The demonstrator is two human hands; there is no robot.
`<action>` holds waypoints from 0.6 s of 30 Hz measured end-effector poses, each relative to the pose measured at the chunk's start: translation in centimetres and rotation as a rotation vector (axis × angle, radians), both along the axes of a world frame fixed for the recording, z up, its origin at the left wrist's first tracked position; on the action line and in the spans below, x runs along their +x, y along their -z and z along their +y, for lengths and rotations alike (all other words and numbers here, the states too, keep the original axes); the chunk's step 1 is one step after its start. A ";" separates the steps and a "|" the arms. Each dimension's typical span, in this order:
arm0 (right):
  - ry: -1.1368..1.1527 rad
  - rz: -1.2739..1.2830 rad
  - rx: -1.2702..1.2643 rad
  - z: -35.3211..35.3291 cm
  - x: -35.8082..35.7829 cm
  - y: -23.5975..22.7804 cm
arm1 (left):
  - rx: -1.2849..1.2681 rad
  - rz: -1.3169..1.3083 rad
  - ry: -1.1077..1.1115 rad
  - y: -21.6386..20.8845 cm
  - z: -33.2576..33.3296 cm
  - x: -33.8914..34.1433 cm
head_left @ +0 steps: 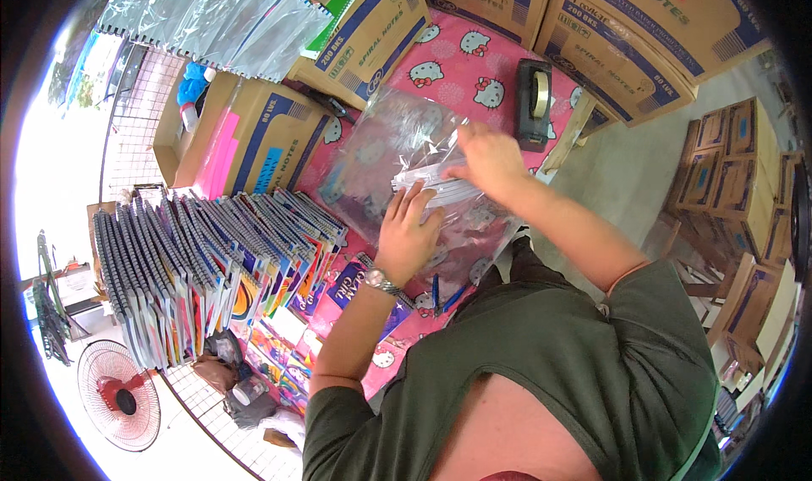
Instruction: The person places stacks of notebooks into clear plastic bags, applies adhesive tape to seal the bags, and organizes loose notebooks by cover design.
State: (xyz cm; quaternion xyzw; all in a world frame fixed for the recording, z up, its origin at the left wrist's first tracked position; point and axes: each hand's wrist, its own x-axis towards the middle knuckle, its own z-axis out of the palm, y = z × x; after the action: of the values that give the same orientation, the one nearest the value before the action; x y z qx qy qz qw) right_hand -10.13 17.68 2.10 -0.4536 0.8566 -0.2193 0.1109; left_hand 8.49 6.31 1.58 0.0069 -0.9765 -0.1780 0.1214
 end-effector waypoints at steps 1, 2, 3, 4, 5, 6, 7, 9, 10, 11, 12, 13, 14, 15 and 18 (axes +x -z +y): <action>0.065 0.004 -0.060 -0.3 -0.9 0.3 | 0.001 0.026 0.073 -1.2 -0.5 -0.3; 0.075 -0.190 0.041 -0.4 -1.9 0.8 | 0.124 0.047 0.043 -3.4 -0.3 -1.4; -0.047 -0.362 0.012 -1.2 -3.1 2.6 | 0.182 0.054 0.055 -4.2 -0.7 -2.3; -0.171 -0.536 -0.029 -2.4 -3.9 5.0 | 0.231 0.055 0.068 -5.0 -1.6 -3.1; -0.290 -0.705 -0.068 -3.2 -4.4 5.5 | 0.286 0.058 0.088 -5.4 -2.5 -3.9; -0.307 -0.656 -0.096 -3.6 -4.7 6.0 | 0.315 0.071 -0.018 -5.8 -2.9 -4.6; -0.335 -0.772 -0.201 -4.4 -4.7 5.3 | 0.370 0.111 -0.176 -5.6 -3.8 -5.1; -0.397 -1.002 -0.410 -5.1 -4.6 3.2 | 0.334 0.052 -0.390 -3.6 -5.3 -4.7; -0.371 -1.064 -0.484 -4.8 -4.6 2.4 | 0.380 -0.108 -0.429 -2.5 -5.4 -4.3; -0.341 -1.120 -0.559 -4.2 -4.8 1.5 | 0.425 -0.266 -0.464 -1.7 -5.3 -4.2; -0.311 -1.176 -0.634 -3.7 -5.0 1.2 | 0.469 -0.424 -0.499 -1.3 -5.3 -4.1; -0.297 -1.081 -0.535 -3.0 -5.5 2.0 | 0.521 -0.350 -0.435 -1.6 -5.2 -4.8; -0.281 -0.990 -0.432 -2.3 -5.9 3.6 | 0.577 -0.277 -0.373 -2.0 -4.9 -5.6; -0.265 -0.899 -0.328 -1.7 -6.0 5.2 | 0.632 -0.205 -0.312 -2.2 -4.7 -6.1; -0.480 -0.773 -0.290 0.2 -4.3 4.5 | 0.841 -0.110 -0.107 -2.8 -5.5 -5.4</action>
State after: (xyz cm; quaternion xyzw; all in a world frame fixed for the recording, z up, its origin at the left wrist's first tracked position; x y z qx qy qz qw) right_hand -14.42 17.86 -2.39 -0.5345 0.5843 -0.4575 0.4044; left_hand 3.06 0.85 4.34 0.1158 -0.8222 -0.5535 0.0650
